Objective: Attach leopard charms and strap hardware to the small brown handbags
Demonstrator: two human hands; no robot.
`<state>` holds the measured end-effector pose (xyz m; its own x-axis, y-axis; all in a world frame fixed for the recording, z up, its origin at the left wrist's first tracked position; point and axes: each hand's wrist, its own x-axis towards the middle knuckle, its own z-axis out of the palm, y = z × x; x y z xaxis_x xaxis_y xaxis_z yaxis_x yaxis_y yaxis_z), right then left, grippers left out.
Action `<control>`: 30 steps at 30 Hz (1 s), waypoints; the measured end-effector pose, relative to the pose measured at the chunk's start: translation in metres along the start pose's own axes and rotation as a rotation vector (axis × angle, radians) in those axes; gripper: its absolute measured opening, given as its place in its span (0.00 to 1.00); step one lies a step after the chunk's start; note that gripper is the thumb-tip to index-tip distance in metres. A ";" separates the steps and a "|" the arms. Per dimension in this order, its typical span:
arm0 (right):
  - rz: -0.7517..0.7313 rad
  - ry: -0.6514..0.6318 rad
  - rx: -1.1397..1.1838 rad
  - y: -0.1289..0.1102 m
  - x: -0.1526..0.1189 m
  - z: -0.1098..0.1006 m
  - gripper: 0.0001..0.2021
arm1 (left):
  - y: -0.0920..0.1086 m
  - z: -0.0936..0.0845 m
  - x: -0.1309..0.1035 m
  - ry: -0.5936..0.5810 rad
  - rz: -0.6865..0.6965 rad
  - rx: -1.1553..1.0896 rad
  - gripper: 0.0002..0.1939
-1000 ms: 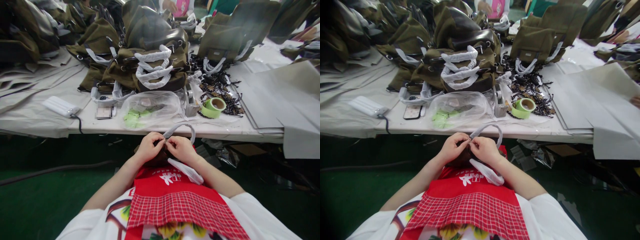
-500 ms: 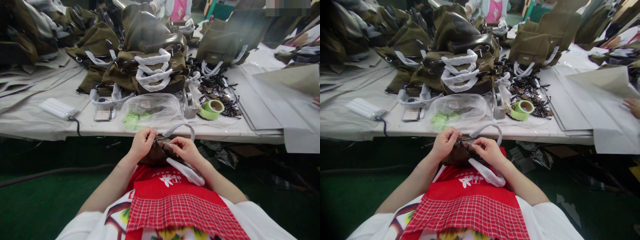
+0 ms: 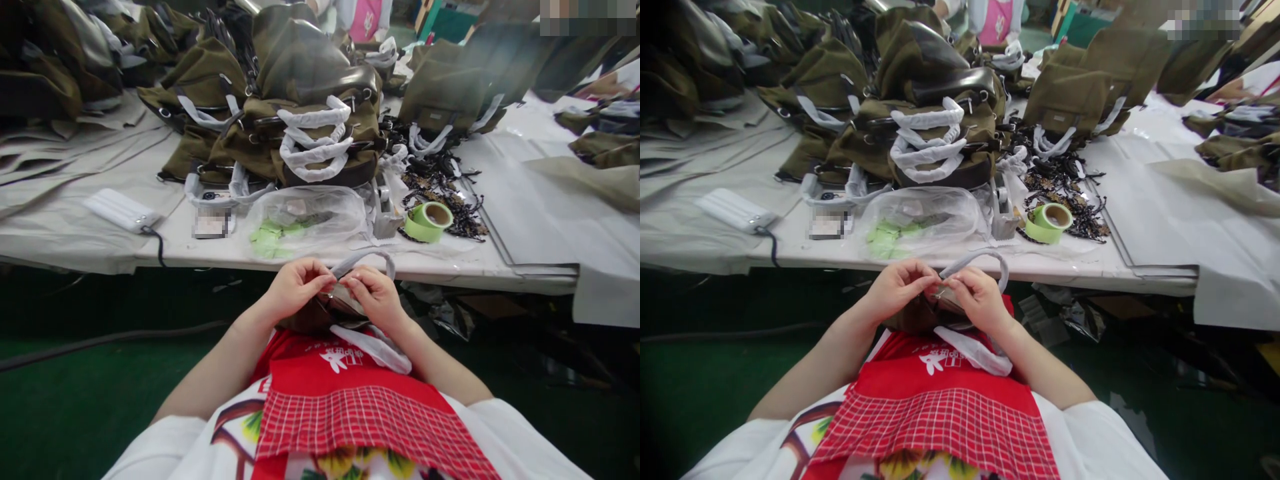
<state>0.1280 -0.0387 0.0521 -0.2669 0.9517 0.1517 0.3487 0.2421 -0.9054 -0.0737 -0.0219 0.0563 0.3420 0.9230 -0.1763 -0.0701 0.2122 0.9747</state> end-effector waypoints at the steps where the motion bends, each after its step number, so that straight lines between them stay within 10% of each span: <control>1: -0.040 0.001 -0.052 -0.002 0.000 -0.002 0.13 | -0.001 0.001 0.000 0.006 -0.008 -0.012 0.19; 9: 0.146 -0.087 0.051 -0.004 -0.008 0.000 0.11 | 0.000 0.004 -0.003 -0.001 -0.007 0.067 0.16; 30: -0.077 -0.223 -0.202 -0.011 -0.007 -0.008 0.16 | 0.009 0.008 -0.007 -0.131 0.196 0.386 0.10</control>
<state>0.1335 -0.0465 0.0639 -0.4820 0.8697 0.1060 0.4852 0.3656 -0.7943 -0.0693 -0.0286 0.0673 0.4749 0.8799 0.0118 0.2005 -0.1213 0.9722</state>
